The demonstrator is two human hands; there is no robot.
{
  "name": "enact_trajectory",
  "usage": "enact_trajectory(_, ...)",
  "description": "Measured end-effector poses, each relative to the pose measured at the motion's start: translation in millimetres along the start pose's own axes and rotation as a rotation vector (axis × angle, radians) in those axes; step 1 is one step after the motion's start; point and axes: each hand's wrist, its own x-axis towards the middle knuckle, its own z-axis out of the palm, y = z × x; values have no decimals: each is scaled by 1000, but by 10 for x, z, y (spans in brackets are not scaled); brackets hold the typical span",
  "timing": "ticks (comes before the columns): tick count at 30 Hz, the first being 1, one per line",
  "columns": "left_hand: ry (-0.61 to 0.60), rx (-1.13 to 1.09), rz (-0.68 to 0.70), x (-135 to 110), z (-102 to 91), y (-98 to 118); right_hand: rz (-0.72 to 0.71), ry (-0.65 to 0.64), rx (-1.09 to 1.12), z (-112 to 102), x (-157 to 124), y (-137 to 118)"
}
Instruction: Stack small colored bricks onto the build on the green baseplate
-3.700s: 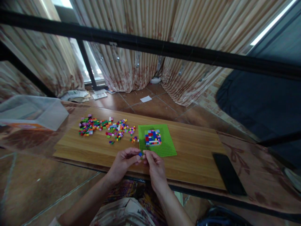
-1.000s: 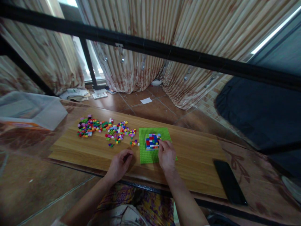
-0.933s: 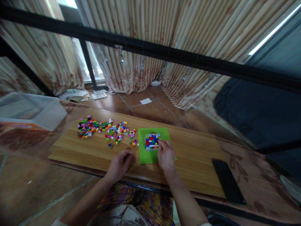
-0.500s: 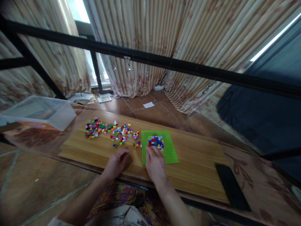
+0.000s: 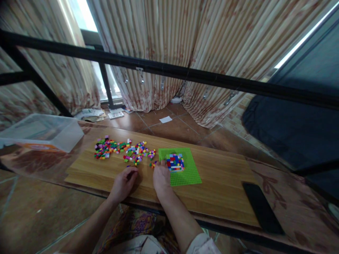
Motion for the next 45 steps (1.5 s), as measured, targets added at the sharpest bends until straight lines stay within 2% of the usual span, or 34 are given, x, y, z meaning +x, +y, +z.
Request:
enact_trajectory(6,11,22,29,-3,-6,0,-84,5,140,-121,-258,88)
enact_trajectory(9,19,36,40,-6,2,-7,-104,52,282,-199,-424,270)
enact_trajectory(11,29,47,47,-11,13,-18,-92,139,473,-247,-508,458)
enact_trajectory(14,43,67,62,-17,29,-24,-23,251,649,-315,-536,789)
enact_trajectory(17,52,93,90,-15,33,-11,103,319,636,-378,-427,1081)
enact_trajectory(20,55,110,112,-10,29,8,208,339,573,-418,-237,1252)
enact_trajectory(27,41,131,123,2,27,27,241,298,553,-399,69,1310)
enact_trajectory(33,38,108,125,-2,22,48,219,247,587,-402,100,1281)
enact_trajectory(45,10,83,79,-16,27,81,226,230,699,-369,114,1353)
